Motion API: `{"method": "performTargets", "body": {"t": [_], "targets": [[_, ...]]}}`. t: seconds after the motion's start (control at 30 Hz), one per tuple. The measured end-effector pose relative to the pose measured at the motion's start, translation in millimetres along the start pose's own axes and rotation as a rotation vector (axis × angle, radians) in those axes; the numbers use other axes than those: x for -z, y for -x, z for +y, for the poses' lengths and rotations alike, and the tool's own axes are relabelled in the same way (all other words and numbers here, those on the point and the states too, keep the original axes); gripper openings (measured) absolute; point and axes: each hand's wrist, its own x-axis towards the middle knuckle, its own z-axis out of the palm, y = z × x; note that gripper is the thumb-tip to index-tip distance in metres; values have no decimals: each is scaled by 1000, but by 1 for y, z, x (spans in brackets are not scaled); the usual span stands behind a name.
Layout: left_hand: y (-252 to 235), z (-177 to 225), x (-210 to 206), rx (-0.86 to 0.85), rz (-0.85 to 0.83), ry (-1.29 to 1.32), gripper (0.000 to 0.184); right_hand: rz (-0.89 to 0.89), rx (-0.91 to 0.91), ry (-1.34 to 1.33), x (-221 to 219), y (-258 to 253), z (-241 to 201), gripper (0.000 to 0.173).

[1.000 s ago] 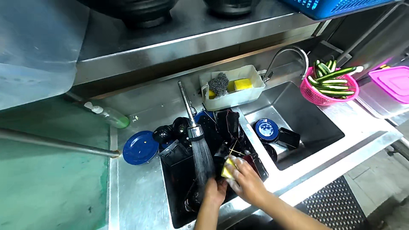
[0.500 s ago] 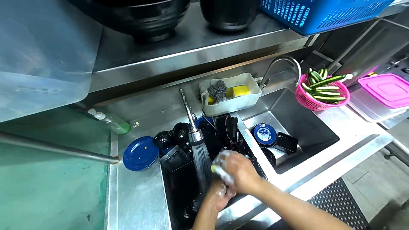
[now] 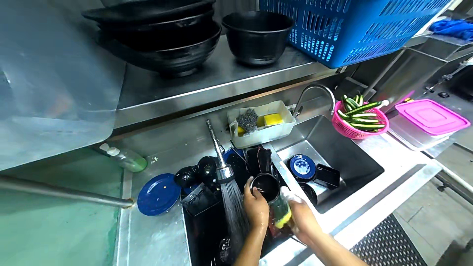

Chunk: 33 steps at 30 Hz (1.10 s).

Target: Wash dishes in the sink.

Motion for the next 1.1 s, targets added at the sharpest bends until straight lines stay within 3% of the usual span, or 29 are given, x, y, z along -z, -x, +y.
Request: {"method": "performTargets", "body": {"t": [0.13,0.23,0.3,0.4,0.5,0.67,0.73,0.8,0.87,0.9,0.93,0.97,1.03,1.1], "targets": [[5,-3,-8,-70,-137,297,51,121,527,243,8,-3,-27,34],[32,-1,-16,-142,-255,433,62,112,611,455,-6,-7,-37,42],[43,2,-14,-128,-300,508,72,-36,602,565,-11,-7,-40,41],[33,0,3,20,-356,587,69,-427,544,763,-5,4,-59,34],[23,12,27,166,-539,678,84,-747,501,935,3,3,-77,32],[24,23,47,471,-803,760,67,-1009,651,1149,6,4,-74,31],[29,19,47,558,-894,730,71,-1028,744,1380,7,9,-70,23],[29,13,45,588,-1003,698,71,-936,965,1580,11,8,-56,12],[28,15,44,591,-995,589,63,-709,1302,1566,19,-4,-38,14],[27,19,42,549,-938,538,55,-563,1380,1513,21,-11,-30,15],[27,23,38,459,-850,496,48,-431,1341,1461,21,-14,-23,15],[29,26,33,330,-745,440,47,-341,1162,1414,18,-14,-17,16],[30,22,21,47,-536,305,46,-330,630,1177,7,-10,-17,25],[25,12,13,-150,-408,248,44,-380,323,853,3,-10,-16,27]]}}
